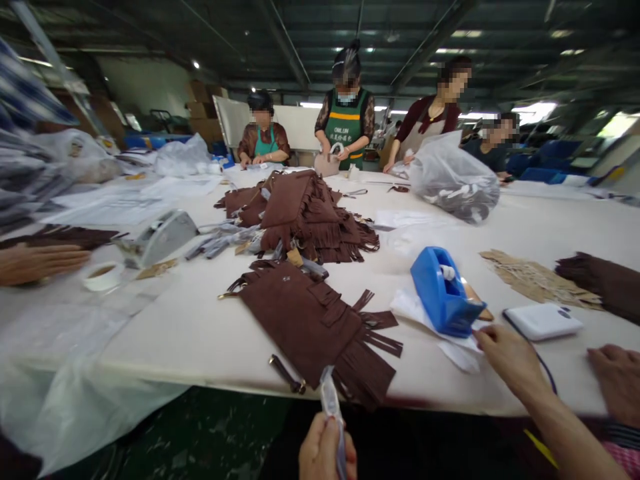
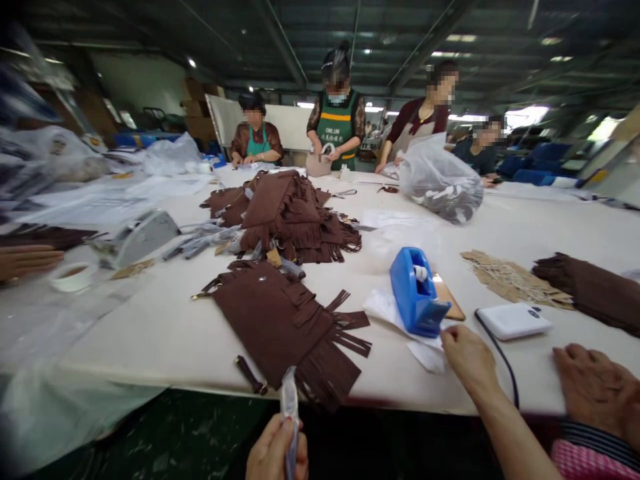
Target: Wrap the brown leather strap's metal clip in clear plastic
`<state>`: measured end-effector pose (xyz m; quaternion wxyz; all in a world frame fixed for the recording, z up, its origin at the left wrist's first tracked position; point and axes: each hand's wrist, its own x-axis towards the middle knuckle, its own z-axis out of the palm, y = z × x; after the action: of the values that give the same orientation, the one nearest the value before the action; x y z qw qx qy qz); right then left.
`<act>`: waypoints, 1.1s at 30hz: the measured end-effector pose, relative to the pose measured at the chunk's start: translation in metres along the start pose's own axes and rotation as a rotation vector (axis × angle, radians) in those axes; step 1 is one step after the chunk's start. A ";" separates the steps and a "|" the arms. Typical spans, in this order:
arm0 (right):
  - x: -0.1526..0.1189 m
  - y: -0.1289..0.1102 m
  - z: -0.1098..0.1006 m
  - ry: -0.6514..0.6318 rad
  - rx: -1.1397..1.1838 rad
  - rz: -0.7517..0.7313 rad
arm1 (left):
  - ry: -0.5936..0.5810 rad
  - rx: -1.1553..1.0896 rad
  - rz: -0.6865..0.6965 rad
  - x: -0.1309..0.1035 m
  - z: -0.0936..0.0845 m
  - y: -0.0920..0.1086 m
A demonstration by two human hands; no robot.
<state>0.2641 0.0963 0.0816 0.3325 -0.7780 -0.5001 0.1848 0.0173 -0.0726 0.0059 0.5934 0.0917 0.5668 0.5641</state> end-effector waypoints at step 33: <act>-0.155 -0.093 0.109 -1.254 -0.169 -0.346 | -0.010 0.307 0.121 -0.014 -0.007 0.010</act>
<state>0.0691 0.0189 0.0621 -0.0593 -0.4546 -0.7298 0.5072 0.0103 -0.0838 0.0194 0.5402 0.2182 0.6369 0.5049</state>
